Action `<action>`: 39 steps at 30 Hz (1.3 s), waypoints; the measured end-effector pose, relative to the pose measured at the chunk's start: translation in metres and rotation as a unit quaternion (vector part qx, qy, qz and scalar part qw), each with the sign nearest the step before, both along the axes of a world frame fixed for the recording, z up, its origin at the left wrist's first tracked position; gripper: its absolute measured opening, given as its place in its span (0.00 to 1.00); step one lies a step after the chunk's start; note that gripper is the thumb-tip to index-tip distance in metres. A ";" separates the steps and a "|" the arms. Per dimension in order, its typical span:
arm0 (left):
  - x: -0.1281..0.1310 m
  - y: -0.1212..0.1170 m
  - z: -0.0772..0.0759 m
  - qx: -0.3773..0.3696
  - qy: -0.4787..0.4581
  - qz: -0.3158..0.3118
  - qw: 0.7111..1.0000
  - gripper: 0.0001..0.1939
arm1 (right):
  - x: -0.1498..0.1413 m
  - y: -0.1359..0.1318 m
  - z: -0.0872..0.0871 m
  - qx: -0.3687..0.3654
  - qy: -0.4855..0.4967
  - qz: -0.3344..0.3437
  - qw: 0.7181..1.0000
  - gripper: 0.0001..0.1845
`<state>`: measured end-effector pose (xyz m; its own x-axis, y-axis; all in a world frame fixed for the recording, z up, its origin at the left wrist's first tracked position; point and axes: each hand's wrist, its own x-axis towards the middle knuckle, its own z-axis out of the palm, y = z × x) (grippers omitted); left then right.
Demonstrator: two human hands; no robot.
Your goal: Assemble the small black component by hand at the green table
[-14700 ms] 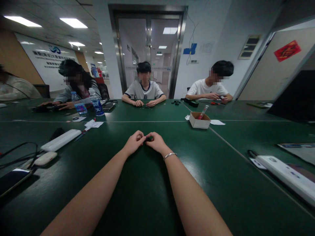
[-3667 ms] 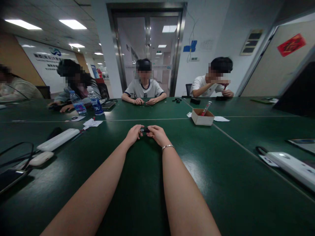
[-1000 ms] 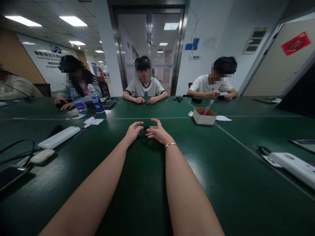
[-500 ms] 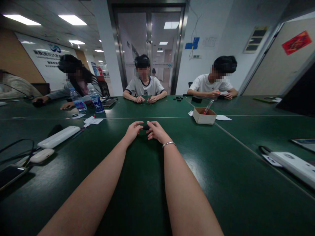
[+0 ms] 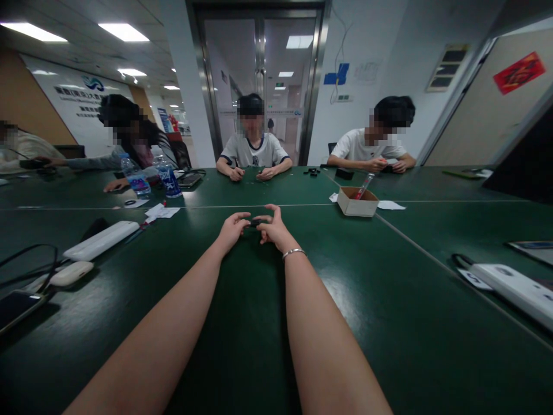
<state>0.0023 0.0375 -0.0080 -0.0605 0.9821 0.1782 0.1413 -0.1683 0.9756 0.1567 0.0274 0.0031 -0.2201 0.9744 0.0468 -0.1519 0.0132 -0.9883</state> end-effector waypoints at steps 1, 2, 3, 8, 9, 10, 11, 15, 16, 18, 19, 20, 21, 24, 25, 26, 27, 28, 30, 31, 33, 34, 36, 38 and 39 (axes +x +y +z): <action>0.000 0.000 0.000 -0.002 0.000 0.001 1.000 0.18 | 0.001 -0.001 0.001 0.004 0.019 0.009 1.000 0.37; 0.000 -0.001 0.000 -0.002 -0.001 0.001 1.000 0.18 | 0.002 -0.001 0.001 0.002 0.033 0.014 0.999 0.41; 0.000 -0.001 0.000 0.000 -0.004 0.000 1.000 0.18 | 0.002 -0.001 0.002 -0.008 0.038 0.013 0.999 0.41; 0.001 0.001 -0.001 0.008 -0.015 0.003 1.000 0.17 | -0.002 0.002 0.002 -0.058 -0.026 -0.032 0.997 0.22; 0.001 0.001 -0.001 0.006 -0.017 0.006 1.000 0.17 | -0.003 0.002 0.002 -0.053 -0.034 -0.037 0.997 0.20; 0.001 0.001 0.000 0.004 -0.019 0.008 1.000 0.17 | -0.003 0.002 0.001 -0.042 -0.031 -0.037 0.998 0.22; 0.001 0.001 0.000 0.002 -0.023 0.010 1.000 0.17 | -0.002 0.001 0.001 -0.029 -0.018 -0.033 0.999 0.25; 0.001 0.001 0.000 0.000 -0.032 0.009 0.999 0.17 | 0.001 0.000 0.001 -0.020 0.033 -0.010 0.999 0.36; 0.001 0.001 0.000 0.001 -0.031 0.008 0.999 0.17 | 0.001 0.000 0.002 -0.033 0.027 -0.015 0.999 0.34; 0.001 0.000 0.000 0.000 -0.028 0.006 1.000 0.17 | 0.000 0.001 0.001 -0.054 0.001 -0.029 0.998 0.27; 0.002 -0.001 0.001 0.000 -0.027 0.006 1.000 0.16 | -0.001 0.002 0.001 -0.054 -0.010 -0.032 0.998 0.24; 0.002 -0.002 0.002 -0.002 -0.027 0.006 1.000 0.16 | -0.001 0.002 0.000 -0.043 -0.014 -0.030 0.999 0.23; 0.002 -0.003 0.004 -0.005 -0.026 0.006 1.000 0.16 | -0.001 0.001 0.000 -0.026 -0.010 -0.023 0.999 0.25; 0.002 -0.006 0.007 -0.010 -0.024 0.008 1.000 0.16 | 0.002 -0.001 0.000 0.016 0.032 0.009 0.999 0.37; 0.002 -0.006 0.007 -0.011 -0.024 0.009 1.000 0.16 | 0.003 -0.001 0.000 0.012 0.041 0.014 0.999 0.40; 0.002 -0.006 0.007 -0.011 -0.024 0.007 1.000 0.16 | 0.003 -0.001 0.001 -0.001 0.042 0.010 0.999 0.40; 0.002 -0.006 0.007 -0.010 -0.025 0.006 1.000 0.16 | 0.003 -0.001 0.001 -0.019 0.039 0.001 0.999 0.38; 0.002 -0.005 0.006 -0.011 -0.026 0.005 1.000 0.17 | 0.003 -0.001 0.001 -0.035 0.033 -0.008 0.999 0.34; 0.002 -0.004 0.004 -0.011 -0.027 0.003 1.000 0.17 | 0.002 0.000 0.001 -0.052 0.013 -0.019 0.998 0.26; 0.002 -0.003 0.004 -0.010 -0.026 0.002 1.000 0.17 | 0.001 0.001 0.001 -0.051 0.005 -0.018 0.999 0.23; 0.002 -0.003 0.003 -0.007 -0.022 0.000 1.000 0.16 | 0.001 0.001 -0.001 -0.039 0.005 -0.010 0.999 0.19; 0.002 -0.003 0.002 -0.004 -0.020 -0.002 1.000 0.16 | 0.002 0.001 -0.001 -0.035 0.012 -0.006 0.999 0.19; 0.001 -0.003 0.001 0.001 -0.012 -0.014 1.000 0.14 | 0.003 0.001 -0.003 -0.034 0.033 0.007 0.999 0.18; 0.001 -0.002 -0.001 0.007 -0.001 -0.028 1.000 0.13 | 0.005 0.001 -0.004 -0.035 0.046 0.023 0.998 0.15; 0.000 -0.001 -0.003 0.011 0.006 -0.036 0.999 0.13 | 0.006 0.001 -0.004 -0.033 0.050 0.030 0.998 0.14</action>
<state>0.0027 0.0363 -0.0107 0.0129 0.9796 0.2008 0.1392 -0.2006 0.9697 0.1628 0.0282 -0.0012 -0.2762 0.9611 0.0077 -0.2485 -0.0637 -0.9665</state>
